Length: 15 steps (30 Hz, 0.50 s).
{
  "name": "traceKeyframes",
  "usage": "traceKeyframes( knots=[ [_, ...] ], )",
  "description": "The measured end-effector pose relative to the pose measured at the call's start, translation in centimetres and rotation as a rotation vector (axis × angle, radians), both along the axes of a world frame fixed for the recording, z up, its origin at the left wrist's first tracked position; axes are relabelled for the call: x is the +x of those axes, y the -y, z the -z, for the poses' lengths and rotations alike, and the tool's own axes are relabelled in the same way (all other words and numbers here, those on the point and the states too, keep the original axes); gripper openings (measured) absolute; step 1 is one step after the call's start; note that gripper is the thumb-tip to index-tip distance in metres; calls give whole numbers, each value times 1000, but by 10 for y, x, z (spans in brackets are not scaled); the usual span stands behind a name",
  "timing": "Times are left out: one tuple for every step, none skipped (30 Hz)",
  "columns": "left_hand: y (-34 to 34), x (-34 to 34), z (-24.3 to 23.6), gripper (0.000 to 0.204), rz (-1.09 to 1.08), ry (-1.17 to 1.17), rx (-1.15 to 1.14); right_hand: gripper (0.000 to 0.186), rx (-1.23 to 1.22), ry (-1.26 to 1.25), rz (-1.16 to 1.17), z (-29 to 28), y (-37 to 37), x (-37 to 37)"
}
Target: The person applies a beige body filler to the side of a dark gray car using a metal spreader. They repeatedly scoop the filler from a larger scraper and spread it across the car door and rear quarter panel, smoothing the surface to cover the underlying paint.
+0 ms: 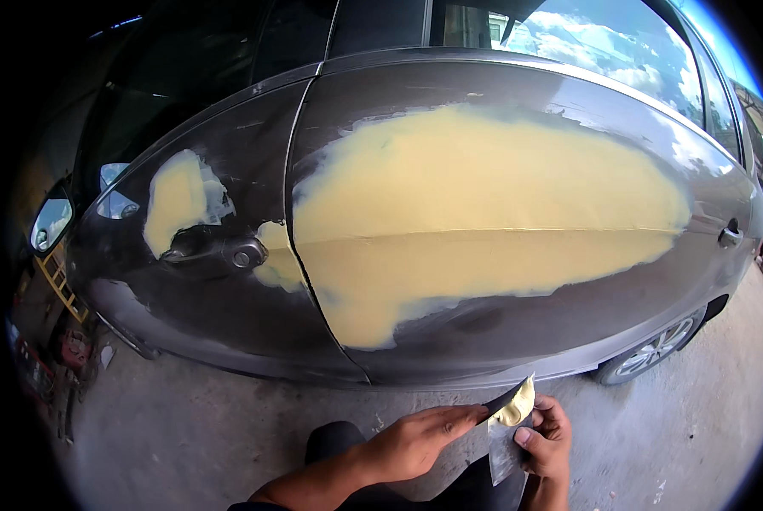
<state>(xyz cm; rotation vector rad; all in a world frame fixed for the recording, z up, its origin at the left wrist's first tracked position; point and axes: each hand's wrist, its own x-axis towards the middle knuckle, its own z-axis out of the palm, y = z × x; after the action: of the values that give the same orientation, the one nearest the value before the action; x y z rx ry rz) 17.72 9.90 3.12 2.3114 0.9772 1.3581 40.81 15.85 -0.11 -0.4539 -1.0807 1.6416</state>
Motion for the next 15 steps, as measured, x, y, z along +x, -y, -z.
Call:
traceKeyframes(
  knots=[
    [3,-5,5,57,-16,-16,20,56,3,-26,19,-4,-2,-3],
    [5,-12,12,54,-18,-57,-74,57,6,-53,39,-9,-2,-6],
    [9,-20,22,51,-19,-97,-168,59,4,-89,75,-18,-1,-7],
    [11,-27,32,48,-10,-132,-258,58,98,-31,127,-21,-4,-5],
    [12,-36,41,44,3,38,-377,58,192,16,177,-22,-9,-2],
    [13,-45,50,41,20,209,-494,50,369,-21,191,-17,-10,0],
    [10,-50,57,38,45,379,-613,47,517,43,97,-26,-11,-2],
    [10,-52,61,35,164,585,-711,44,657,108,-7,-42,-12,-8],
    [10,-53,64,36,212,664,-736,42,795,175,-111,-56,-12,-13],
    [8,-51,67,36,276,744,-765,39,831,316,-255,-66,-9,-15],
    [8,-51,69,36,336,810,-798,45,850,342,-299,-68,-3,-25],
    [10,-55,71,37,349,830,-803,45,901,416,-300,-70,-6,-27],
    [12,-57,68,37,338,823,-796,46,952,497,-293,-71,-9,-27],
    [15,-59,65,37,329,819,-787,47,937,555,-304,-73,-10,-28],
    [16,-61,65,37,320,816,-778,49,921,612,-316,-76,-10,-30]
  ],
)
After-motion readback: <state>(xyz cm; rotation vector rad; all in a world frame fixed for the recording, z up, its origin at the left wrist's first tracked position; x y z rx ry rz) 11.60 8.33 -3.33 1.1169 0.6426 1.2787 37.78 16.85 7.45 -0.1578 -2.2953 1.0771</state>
